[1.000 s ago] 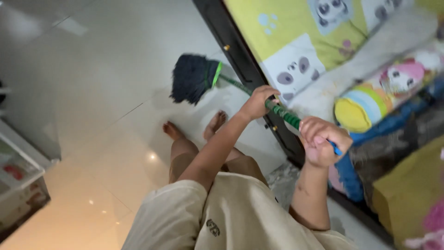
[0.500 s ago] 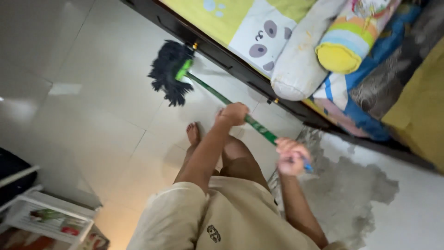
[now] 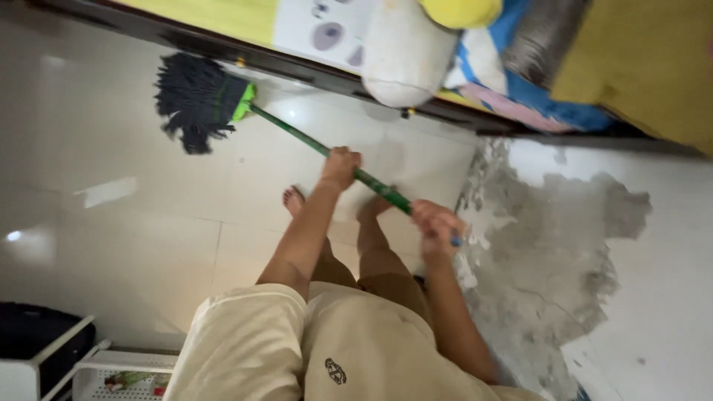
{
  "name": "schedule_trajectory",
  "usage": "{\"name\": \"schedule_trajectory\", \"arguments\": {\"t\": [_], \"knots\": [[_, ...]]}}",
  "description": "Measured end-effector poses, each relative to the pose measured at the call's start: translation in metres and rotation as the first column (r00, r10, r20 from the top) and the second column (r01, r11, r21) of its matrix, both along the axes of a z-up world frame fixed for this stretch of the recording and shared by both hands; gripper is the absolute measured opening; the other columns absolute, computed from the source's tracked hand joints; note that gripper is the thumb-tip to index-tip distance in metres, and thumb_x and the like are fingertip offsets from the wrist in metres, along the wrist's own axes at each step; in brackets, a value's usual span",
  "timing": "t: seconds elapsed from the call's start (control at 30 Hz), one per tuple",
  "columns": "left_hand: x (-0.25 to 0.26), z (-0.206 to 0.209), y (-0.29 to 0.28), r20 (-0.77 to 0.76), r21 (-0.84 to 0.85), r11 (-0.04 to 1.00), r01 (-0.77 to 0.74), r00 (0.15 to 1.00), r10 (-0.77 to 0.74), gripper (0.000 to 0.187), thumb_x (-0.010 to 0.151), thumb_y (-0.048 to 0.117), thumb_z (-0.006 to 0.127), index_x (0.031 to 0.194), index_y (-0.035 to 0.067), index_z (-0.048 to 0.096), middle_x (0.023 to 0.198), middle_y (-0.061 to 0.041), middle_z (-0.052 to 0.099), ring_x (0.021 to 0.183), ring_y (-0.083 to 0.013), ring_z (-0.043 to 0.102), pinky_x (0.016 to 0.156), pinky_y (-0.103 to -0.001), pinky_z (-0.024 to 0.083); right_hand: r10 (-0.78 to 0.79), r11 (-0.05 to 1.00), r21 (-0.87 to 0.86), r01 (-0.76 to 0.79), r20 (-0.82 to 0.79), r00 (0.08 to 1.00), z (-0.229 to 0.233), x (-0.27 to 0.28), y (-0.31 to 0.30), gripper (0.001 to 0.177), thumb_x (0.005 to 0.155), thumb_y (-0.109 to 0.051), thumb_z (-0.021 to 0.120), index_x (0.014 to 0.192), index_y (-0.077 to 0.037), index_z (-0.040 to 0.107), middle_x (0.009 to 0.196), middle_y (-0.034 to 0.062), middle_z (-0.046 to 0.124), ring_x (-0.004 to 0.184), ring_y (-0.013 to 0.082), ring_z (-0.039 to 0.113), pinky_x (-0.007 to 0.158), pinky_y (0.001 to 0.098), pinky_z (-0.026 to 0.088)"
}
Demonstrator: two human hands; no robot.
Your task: The person mops tiled floors in a bedroom and a garage area using a green-handled mop. They move around furniture and a parked car to clean different sections of the floor.
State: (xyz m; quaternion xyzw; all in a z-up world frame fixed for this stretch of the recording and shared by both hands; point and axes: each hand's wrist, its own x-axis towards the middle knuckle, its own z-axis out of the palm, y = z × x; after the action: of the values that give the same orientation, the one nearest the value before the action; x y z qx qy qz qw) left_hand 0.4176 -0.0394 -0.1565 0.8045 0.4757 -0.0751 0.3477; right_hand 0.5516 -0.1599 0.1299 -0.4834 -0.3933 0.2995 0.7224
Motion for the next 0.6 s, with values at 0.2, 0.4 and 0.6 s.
{"name": "schedule_trajectory", "arguments": {"t": [0.2, 0.4, 0.6], "knots": [[0.182, 0.065, -0.091, 0.679, -0.048, 0.996, 0.079, 0.734, -0.026, 0.017, 0.069, 0.001, 0.074, 0.081, 0.011, 0.067, 0.087, -0.015, 0.07, 0.092, -0.0411, 0.07, 0.083, -0.055, 0.058, -0.203, 0.968, -0.092, 0.235, 0.274, 0.94, 0.066, 0.143, -0.089, 0.04, 0.092, -0.013, 0.039, 0.053, -0.01, 0.037, 0.054, 0.0124, 0.046, 0.048, 0.0273, 0.048, 0.056, 0.0424, 0.048], [0.31, 0.132, -0.152, 0.73, -0.182, 0.82, 0.543, 0.633, -0.256, 0.017, 0.082, 0.009, 0.077, 0.096, 0.016, 0.073, 0.1, -0.007, 0.073, 0.099, -0.0265, 0.064, 0.087, -0.038, 0.047, -0.203, 0.975, 0.014, 0.22, 0.451, 0.869, 0.137, 0.194, -0.126, 0.03, 0.094, -0.015, 0.032, 0.065, -0.017, 0.031, 0.047, 0.0026, 0.027, 0.035, 0.0163, 0.028, 0.04, 0.0348, 0.027], [0.368, 0.177, -0.166, 0.707, -0.392, 0.621, 0.679, 0.654, -0.268, 0.015, 0.096, 0.004, 0.061, 0.094, 0.015, 0.071, 0.105, -0.008, 0.07, 0.101, -0.0272, 0.063, 0.081, -0.044, 0.051, -0.245, 0.948, -0.05, 0.314, 0.516, 0.821, 0.143, 0.2, -0.132, 0.031, 0.086, -0.012, 0.049, 0.06, -0.01, 0.033, 0.047, 0.0062, 0.033, 0.037, 0.0193, 0.035, 0.045, 0.0369, 0.034]]}}
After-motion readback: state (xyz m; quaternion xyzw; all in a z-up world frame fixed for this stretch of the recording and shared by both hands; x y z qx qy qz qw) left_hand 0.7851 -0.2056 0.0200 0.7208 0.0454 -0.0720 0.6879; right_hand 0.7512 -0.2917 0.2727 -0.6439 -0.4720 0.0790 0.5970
